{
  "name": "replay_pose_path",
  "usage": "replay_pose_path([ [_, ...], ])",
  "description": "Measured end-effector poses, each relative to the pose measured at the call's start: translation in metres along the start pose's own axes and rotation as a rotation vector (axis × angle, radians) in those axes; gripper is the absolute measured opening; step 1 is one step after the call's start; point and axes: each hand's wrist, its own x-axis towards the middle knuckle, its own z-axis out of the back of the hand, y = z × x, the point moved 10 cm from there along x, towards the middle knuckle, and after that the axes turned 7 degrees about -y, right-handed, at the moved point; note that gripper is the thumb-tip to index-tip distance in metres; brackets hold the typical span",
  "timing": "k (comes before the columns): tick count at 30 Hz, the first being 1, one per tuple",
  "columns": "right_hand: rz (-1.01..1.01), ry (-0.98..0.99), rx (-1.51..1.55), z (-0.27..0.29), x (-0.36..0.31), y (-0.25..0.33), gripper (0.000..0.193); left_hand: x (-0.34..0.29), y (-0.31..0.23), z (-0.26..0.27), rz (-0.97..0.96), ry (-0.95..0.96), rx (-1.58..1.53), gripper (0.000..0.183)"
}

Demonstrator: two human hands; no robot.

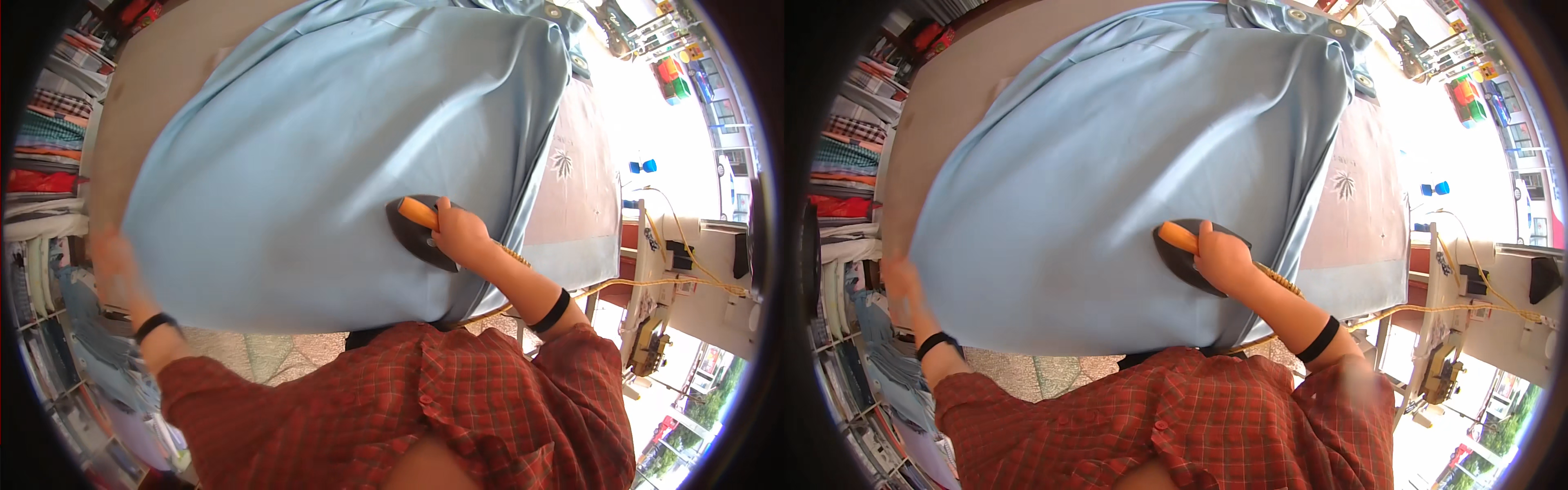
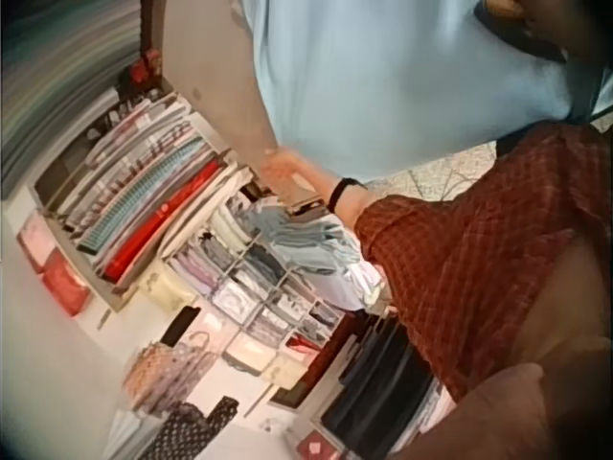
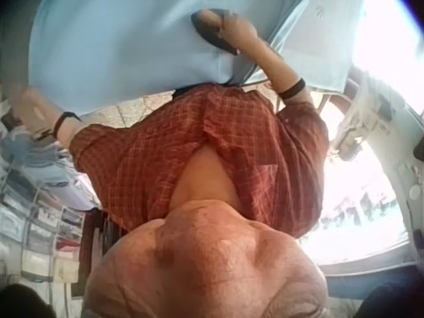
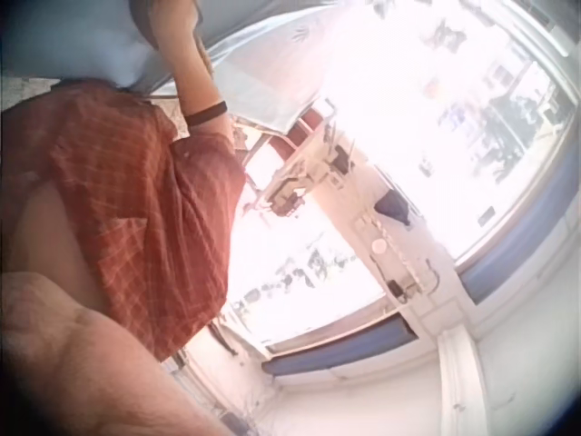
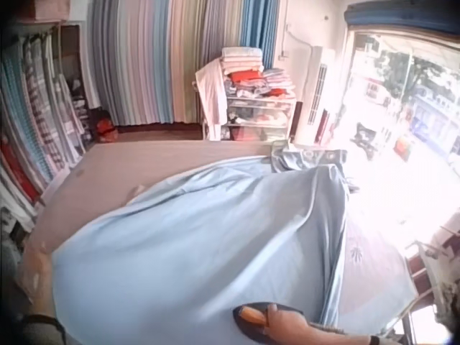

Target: Iron a large blue fabric on a professional ironing table.

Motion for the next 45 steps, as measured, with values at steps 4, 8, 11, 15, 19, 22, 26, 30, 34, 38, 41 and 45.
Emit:
replay_pose_path([
  [4, -0.021, 0.012, -0.012, -0.007, 0.011, 0.017, 0.028, -0.128, -0.207, 0.049, -0.871, -0.26, -0.868, 0.038],
  [8, -0.151, -0.087, 0.058, 0.012, 0.037, 0.003, 0.027, -0.252, -0.391, 0.076, -1.149, 0.177, -0.921, 0.05],
  [11, -0.409, -0.232, 0.126, 0.033, 0.061, -0.037, 0.026, -0.231, -0.459, 0.082, -1.079, 0.103, -0.836, 0.055],
  [15, -0.577, -0.355, 0.121, 0.058, 0.102, -0.093, 0.026, -0.147, -0.504, 0.009, -0.793, 0.201, -0.502, 0.066],
  [19, -0.607, -0.424, 0.11, 0.085, 0.154, -0.142, 0.028, -0.113, -0.52, -0.047, -0.826, 0.372, -0.367, 0.044],
  [22, -0.621, -0.32, 0.202, 0.097, 0.18, -0.145, 0.026, -0.102, -0.511, -0.072, -0.942, 0.373, -0.284, 0.033],
  [26, -0.592, -0.294, 0.309, 0.087, 0.176, -0.137, 0.028, -0.012, -0.5, -0.049, -0.791, 0.048, -0.291, 0.03],
  [30, -0.225, -0.269, 0.117, 0.066, 0.15, -0.075, 0.029, 0.085, -0.468, -0.043, -0.705, -0.079, -0.249, 0.031],
  [34, -0.116, -0.039, 0.044, 0.036, 0.107, -0.005, 0.029, 0.113, -0.44, -0.053, -0.622, -0.074, -0.258, 0.034],
  [38, -0.086, -0.005, 0.041, 0.024, 0.113, 0.04, 0.024, 0.134, -0.415, -0.083, -0.518, 0.124, -0.343, 0.039],
  [41, -0.169, -0.102, 0.05, 0.033, 0.143, 0.033, 0.025, 0.025, -0.427, -0.005, -0.719, -0.238, -0.473, 0.042],
  [45, -0.203, -0.235, 0.042, 0.063, 0.202, 0.031, 0.023, -0.2, -0.382, 0.123, -1.41, 0.036, -1.373, 0.037],
])
